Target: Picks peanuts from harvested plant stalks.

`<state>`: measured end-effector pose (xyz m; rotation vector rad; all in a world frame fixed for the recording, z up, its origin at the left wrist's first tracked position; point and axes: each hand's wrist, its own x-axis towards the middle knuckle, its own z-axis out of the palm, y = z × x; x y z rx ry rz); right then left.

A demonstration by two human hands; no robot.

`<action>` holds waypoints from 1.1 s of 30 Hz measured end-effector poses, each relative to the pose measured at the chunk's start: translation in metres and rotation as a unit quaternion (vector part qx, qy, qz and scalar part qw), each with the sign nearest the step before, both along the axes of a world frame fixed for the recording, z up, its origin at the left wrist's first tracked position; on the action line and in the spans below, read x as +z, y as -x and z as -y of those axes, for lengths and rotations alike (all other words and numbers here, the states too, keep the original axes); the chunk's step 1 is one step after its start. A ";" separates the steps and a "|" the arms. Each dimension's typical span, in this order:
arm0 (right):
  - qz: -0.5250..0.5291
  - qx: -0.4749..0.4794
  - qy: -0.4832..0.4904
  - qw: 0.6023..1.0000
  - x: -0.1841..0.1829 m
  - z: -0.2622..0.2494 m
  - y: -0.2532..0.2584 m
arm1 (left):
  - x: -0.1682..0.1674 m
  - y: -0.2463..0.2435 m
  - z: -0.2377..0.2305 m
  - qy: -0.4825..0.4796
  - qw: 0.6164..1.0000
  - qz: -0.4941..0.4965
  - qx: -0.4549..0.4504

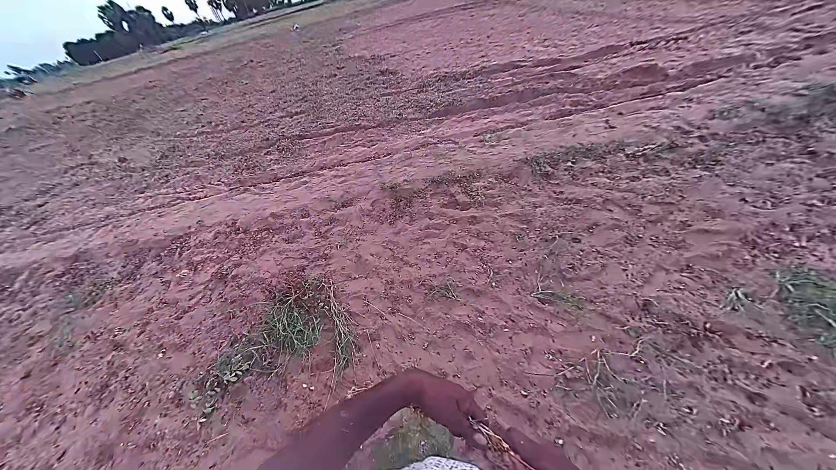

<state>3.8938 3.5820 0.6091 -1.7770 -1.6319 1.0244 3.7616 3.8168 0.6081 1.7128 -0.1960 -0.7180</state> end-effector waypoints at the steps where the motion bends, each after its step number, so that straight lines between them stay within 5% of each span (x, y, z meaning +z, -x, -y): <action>1: -0.007 0.002 -0.002 1.000 0.003 0.002 -0.026 | 0.000 -0.029 -0.003 0.006 1.000 0.002 -0.020; 7: 0.073 -0.129 -0.031 0.988 0.006 -0.004 -0.186 | -0.009 -0.237 -0.041 -0.031 0.994 0.045 -0.091; 11: 0.012 -0.308 -0.112 0.945 -0.010 -0.010 -0.294 | -0.018 -0.387 -0.053 -0.007 0.993 0.074 -0.096; 15: -0.025 -0.526 -0.161 0.834 -0.013 -0.008 -0.378 | 0.000 -0.514 -0.037 -0.004 0.993 0.073 -0.093; 18: -0.216 -0.651 -0.211 0.697 -0.020 -0.006 -0.442 | 0.005 -0.602 -0.014 0.016 0.993 0.046 -0.107; 20: -0.366 -0.667 -0.252 0.598 -0.030 0.001 -0.490 | -0.003 -0.662 0.002 0.020 0.993 0.023 -0.114; 22: -0.457 -0.632 -0.297 0.552 -0.043 0.014 -0.549 | -0.013 -0.730 0.017 0.011 0.993 0.017 -0.117; 27: -0.415 -0.587 -0.339 0.606 -0.074 0.068 -0.713 | -0.032 -0.894 0.063 0.002 0.993 0.016 -0.115; 30: -0.399 -0.602 -0.343 0.600 -0.063 0.105 -0.812 | -0.015 -0.988 0.090 0.011 0.994 0.015 -0.109; 33: -0.464 -0.592 -0.358 0.554 -0.048 0.137 -0.886 | 0.002 -1.060 0.114 0.031 0.996 -0.014 -0.088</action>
